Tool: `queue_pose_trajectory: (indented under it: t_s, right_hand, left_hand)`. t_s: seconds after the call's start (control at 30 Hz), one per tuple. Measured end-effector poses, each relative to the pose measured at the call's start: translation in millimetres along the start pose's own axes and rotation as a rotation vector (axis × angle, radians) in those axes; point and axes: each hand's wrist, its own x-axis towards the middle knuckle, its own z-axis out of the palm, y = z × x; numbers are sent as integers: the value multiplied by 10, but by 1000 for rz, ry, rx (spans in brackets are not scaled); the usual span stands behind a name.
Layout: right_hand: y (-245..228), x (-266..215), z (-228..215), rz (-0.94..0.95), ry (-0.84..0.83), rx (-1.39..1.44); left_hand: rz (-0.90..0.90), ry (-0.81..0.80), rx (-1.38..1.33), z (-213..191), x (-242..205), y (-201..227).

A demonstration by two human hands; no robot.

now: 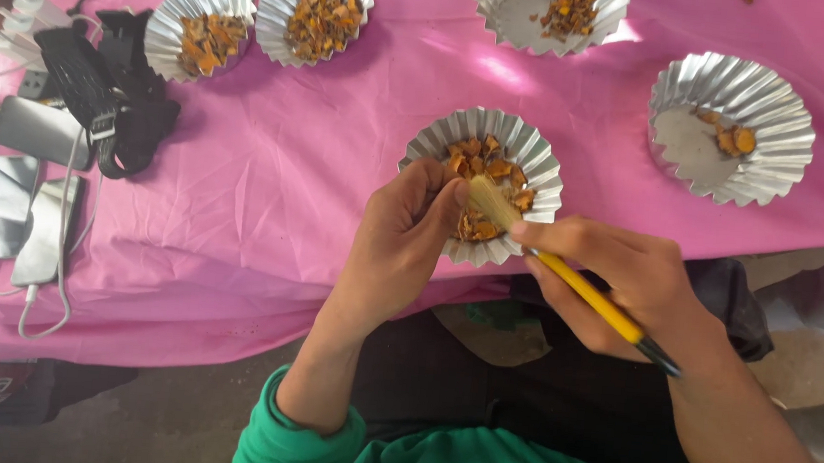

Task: Cleaning and sorting dried turmeric slices in foil cups using a small brush.

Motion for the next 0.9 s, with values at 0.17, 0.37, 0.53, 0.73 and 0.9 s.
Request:
queue_pose_trajectory:
  t_s: [0.17, 0.37, 0.53, 0.73, 0.9]
  right_hand:
    - [-21, 67, -77, 99, 59, -105]
    - [-52, 355, -1, 113, 53, -94]
    - [7, 438, 98, 105, -31, 2]
    - [-9, 553, 128, 81, -77, -29]
    - [184, 538, -9, 31, -52, -193]
  left_hand:
    - [-49, 6, -26, -45, -46, 17]
    - [62, 3, 16, -26, -78, 38]
    - [97, 5, 84, -31, -97, 2]
    - [192, 28, 185, -26, -66, -49]
    - [150, 119, 379, -36, -168, 22]
